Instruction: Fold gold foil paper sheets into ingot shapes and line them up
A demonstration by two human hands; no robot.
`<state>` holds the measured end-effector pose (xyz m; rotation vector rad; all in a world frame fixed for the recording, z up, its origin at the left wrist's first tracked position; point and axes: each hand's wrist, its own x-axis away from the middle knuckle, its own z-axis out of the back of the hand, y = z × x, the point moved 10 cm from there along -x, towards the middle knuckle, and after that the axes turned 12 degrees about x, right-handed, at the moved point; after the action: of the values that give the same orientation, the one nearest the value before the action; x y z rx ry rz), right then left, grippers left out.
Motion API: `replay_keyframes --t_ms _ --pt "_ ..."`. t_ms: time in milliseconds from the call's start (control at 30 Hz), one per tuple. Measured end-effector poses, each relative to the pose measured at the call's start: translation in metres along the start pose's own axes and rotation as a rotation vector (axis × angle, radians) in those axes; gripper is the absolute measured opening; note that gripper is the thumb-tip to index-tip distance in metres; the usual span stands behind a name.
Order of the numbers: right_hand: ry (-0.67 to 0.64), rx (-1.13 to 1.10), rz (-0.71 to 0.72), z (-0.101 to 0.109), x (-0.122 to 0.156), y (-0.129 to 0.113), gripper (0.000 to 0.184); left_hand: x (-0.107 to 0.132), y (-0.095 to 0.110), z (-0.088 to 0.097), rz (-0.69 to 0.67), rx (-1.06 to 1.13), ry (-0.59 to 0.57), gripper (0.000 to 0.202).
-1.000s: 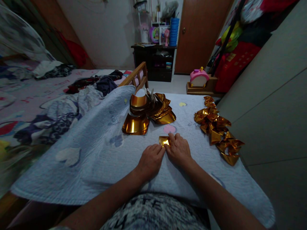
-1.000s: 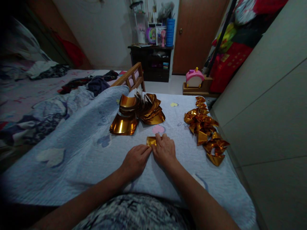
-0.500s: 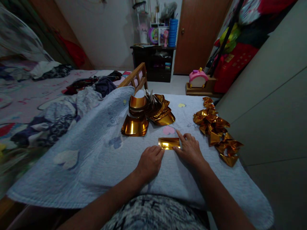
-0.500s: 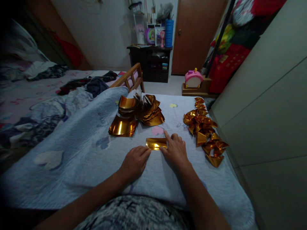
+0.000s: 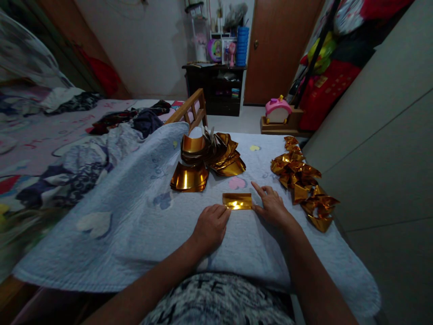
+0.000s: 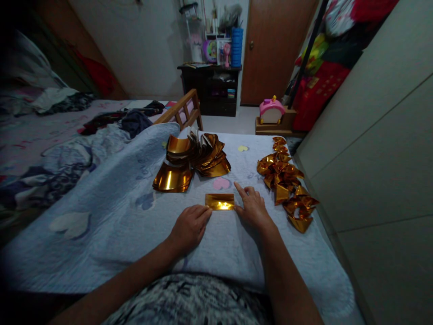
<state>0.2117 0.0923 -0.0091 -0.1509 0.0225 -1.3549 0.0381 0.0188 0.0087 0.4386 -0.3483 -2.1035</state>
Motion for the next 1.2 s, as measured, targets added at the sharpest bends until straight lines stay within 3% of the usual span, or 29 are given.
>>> replay_keyframes --t_ms 167,300,400,533,800,1000,1200 --pt "0.170 -0.226 0.089 0.012 -0.003 0.006 0.072 0.002 -0.002 0.001 -0.011 0.034 0.028 0.041" --pt "0.392 -0.438 0.142 0.037 0.002 0.000 0.034 0.002 -0.005 0.002 -0.005 0.073 0.056 0.042" --pt "0.384 -0.432 0.308 0.039 0.008 -0.032 0.010 0.002 -0.007 0.003 0.000 0.101 0.076 0.044" --pt "0.291 -0.278 0.388 0.022 0.011 -0.062 0.007 0.003 -0.011 0.005 0.011 0.150 0.117 0.040" --pt "0.265 -0.210 0.386 0.009 0.003 -0.060 0.008 -0.013 -0.020 0.010 0.083 0.206 0.109 0.030" --pt "0.343 -0.214 0.382 0.014 0.003 -0.060 0.017 -0.039 -0.023 0.014 0.111 0.150 0.112 0.004" --pt "0.417 -0.172 0.424 0.023 0.009 -0.071 0.010 -0.041 -0.015 0.011 0.007 0.165 0.163 0.016"
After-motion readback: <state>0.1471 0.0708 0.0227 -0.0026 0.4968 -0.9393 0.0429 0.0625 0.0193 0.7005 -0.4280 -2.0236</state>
